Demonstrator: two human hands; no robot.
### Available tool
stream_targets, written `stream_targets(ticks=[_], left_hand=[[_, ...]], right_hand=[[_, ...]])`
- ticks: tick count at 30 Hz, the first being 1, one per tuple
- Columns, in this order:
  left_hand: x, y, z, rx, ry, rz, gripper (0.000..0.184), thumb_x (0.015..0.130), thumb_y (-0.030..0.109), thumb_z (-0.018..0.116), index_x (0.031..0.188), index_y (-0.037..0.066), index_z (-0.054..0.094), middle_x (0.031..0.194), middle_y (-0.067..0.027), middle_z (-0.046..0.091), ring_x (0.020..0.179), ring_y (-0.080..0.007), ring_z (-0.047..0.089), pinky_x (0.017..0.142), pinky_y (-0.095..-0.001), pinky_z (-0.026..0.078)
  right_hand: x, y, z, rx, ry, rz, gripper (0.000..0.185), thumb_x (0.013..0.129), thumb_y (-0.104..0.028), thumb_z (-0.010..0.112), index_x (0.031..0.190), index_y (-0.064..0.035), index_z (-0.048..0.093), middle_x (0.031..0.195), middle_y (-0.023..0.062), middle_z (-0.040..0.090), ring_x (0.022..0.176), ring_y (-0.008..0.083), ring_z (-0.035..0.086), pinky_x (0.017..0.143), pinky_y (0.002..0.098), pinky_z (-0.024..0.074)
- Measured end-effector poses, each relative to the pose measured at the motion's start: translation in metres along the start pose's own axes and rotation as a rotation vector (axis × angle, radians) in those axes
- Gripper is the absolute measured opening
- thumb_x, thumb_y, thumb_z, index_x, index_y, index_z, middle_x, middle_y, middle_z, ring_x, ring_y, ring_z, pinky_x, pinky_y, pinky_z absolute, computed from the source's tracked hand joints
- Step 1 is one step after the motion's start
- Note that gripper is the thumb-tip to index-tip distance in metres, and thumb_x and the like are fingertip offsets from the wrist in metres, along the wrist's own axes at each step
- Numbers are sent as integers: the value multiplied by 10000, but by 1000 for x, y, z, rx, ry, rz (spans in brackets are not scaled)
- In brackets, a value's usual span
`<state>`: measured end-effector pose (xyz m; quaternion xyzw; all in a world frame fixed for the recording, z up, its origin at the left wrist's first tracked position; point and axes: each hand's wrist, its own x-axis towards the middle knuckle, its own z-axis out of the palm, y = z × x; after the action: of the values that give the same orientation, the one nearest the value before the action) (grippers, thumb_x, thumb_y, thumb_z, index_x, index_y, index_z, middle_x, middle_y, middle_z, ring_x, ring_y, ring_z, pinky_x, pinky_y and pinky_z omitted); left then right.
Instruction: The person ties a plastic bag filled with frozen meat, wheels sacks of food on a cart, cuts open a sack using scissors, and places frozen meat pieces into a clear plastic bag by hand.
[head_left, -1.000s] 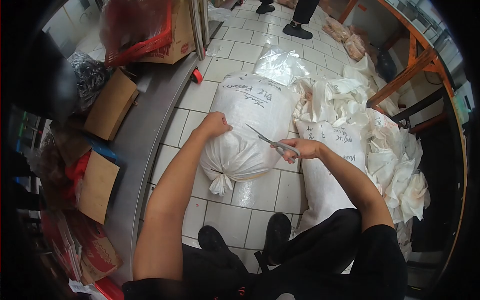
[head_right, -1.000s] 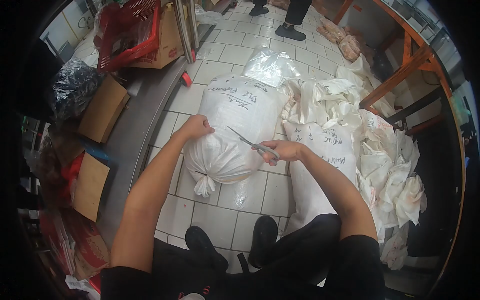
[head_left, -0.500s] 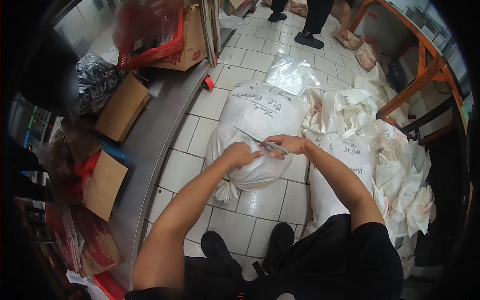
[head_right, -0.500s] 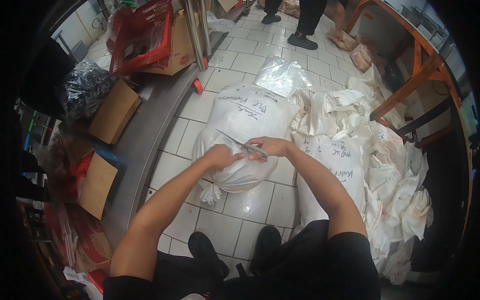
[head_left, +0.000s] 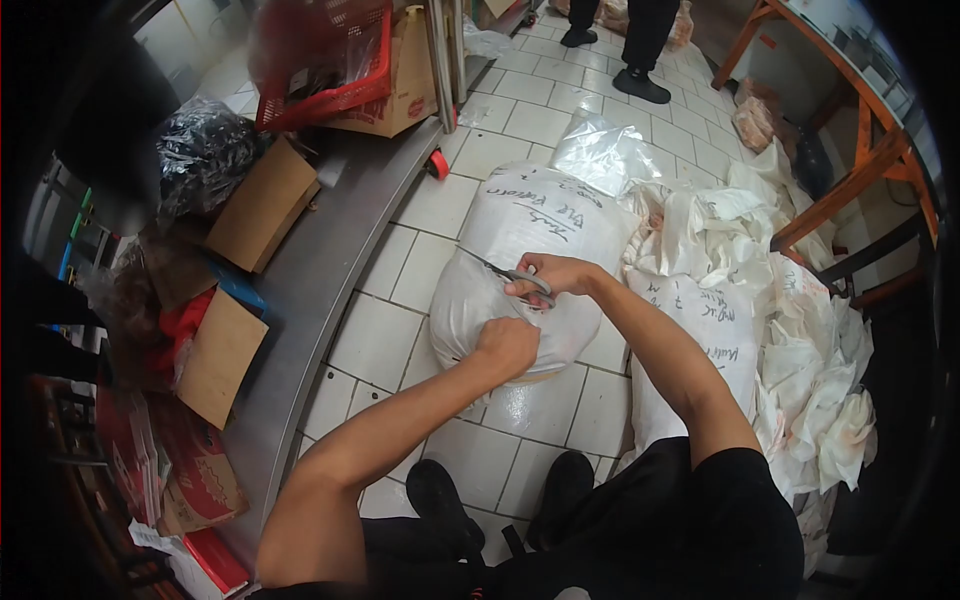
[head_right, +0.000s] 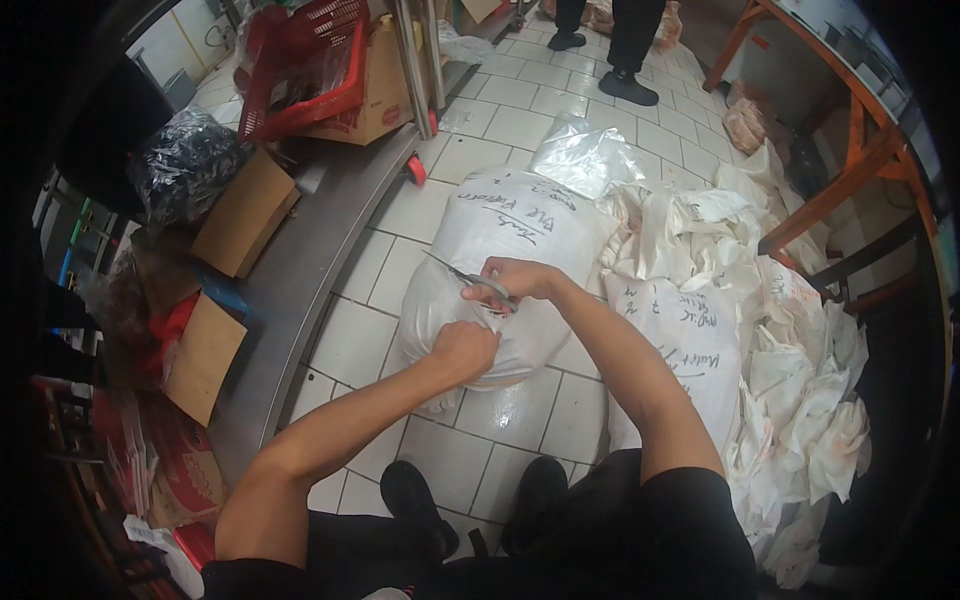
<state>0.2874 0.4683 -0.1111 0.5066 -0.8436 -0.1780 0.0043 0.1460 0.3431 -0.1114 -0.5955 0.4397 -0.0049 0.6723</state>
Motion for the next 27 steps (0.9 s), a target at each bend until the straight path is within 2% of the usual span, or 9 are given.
stream_targets(ticks=[3,11,13,17,19,21,23,24,27], left_hand=[[-7,11,6,-8,2,23,361,922,249,469,728,26,676,701,-172,667,696,-340,674,630,-453,529],[-23,60,27,-163,-90,139,369,932,261,453,762,8,663,731,-205,659,720,-369,662,659,-470,516],[-18,58,26,-227,-117,140,366,937,261,443,792,4,659,758,-217,657,741,-377,657,681,-474,510],[-4,-1,-2,-470,-481,274,350,903,354,511,907,41,666,841,-184,665,796,-368,637,749,-454,483],[11,-44,-14,-611,-249,123,345,860,369,592,893,35,672,857,-186,666,817,-367,630,741,-435,483],[36,-64,-44,-466,50,-262,370,812,342,667,964,7,629,852,-195,654,813,-358,627,731,-419,486],[56,-71,-53,-367,212,-360,621,695,376,775,1106,-19,529,1019,-209,606,981,-353,591,846,-429,473],[61,-73,-42,-375,202,-349,621,695,376,775,1106,-19,529,1019,-209,606,981,-353,591,846,-429,473],[80,-82,-3,-323,86,-397,947,581,394,848,1248,-29,326,1176,-241,470,1127,-384,486,923,-443,442]], right_hand=[[10,-11,0,-97,45,-83,687,662,-593,766,875,21,543,591,26,550,534,121,548,463,242,406],[83,-64,32,-358,95,-83,738,620,-514,835,998,-12,447,648,43,554,543,130,534,469,254,417],[64,-97,43,-267,54,-133,783,620,-534,824,1075,-31,433,700,64,577,613,154,565,558,296,456],[32,-79,20,-275,70,-170,867,632,-557,807,1189,-43,388,772,102,591,710,195,586,668,331,471],[5,-49,-3,-321,206,-211,941,645,-578,788,1261,-33,332,866,147,592,800,233,589,733,345,466],[-14,-3,-14,-347,465,-217,970,624,-594,792,1265,-33,329,921,169,591,851,264,590,747,359,464],[-47,18,-8,-388,574,-63,1005,588,-595,802,1269,-26,329,984,194,596,948,314,583,817,397,447],[-62,27,0,-436,663,86,1041,553,-596,812,1272,-20,329,1047,219,600,1046,364,577,888,436,430],[-86,68,28,-631,750,150,919,606,-504,799,1236,-27,330,1056,227,599,1041,394,574,880,452,422]])
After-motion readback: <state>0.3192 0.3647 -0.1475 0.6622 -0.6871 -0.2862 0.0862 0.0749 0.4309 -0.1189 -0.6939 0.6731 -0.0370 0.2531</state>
